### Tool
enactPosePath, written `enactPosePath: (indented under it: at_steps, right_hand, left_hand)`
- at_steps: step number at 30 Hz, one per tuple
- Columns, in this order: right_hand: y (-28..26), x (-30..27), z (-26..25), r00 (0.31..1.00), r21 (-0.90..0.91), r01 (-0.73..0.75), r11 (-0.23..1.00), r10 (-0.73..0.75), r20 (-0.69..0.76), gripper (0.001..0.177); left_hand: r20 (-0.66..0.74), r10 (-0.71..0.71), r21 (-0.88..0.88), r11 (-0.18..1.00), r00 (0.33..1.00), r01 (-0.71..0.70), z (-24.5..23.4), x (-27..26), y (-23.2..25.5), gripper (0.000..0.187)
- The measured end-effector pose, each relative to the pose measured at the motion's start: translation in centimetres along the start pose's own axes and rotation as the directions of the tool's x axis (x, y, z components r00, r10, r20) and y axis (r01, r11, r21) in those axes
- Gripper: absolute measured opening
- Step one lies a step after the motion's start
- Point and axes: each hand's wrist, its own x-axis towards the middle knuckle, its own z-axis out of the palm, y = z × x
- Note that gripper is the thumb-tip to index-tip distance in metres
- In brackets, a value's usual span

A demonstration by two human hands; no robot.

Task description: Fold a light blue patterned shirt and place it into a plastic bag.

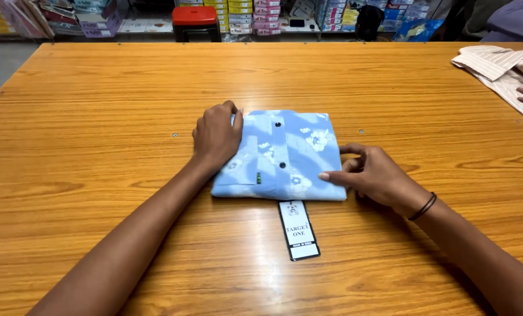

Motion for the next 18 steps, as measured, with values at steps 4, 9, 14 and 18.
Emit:
enactPosePath:
  at_steps: [4, 9, 14, 18]
  right_hand:
    - [1.8, 1.1, -1.1, 0.962, -0.204, 0.137, 0.969, -0.18, -0.207, 0.077]
    - [3.0, 1.4, -1.3, 0.801, -0.498, 0.244, 0.832, -0.462, -0.381, 0.056]
    - [0.9, -0.7, 0.3, 0.8, -0.445, 0.424, 0.789, -0.556, -0.226, 0.057]
    - [-0.1, -2.0, 1.9, 0.873, -0.432, 0.434, 0.791, -0.487, -0.016, 0.074]
  left_hand:
    - [0.094, -0.026, -0.029, 0.999, 0.995, 0.028, -0.7, -1.4, -1.8, 0.044]
    - [0.388, -0.162, -0.281, 0.917, 0.907, 0.284, -6.2, -7.3, 0.5, 0.045]
    - [0.426, -0.15, -0.202, 0.945, 0.892, 0.256, -8.7, -10.9, 1.8, 0.044]
    - [0.411, -0.193, 0.109, 0.981, 0.891, 0.162, -9.8, -11.0, 3.4, 0.043]
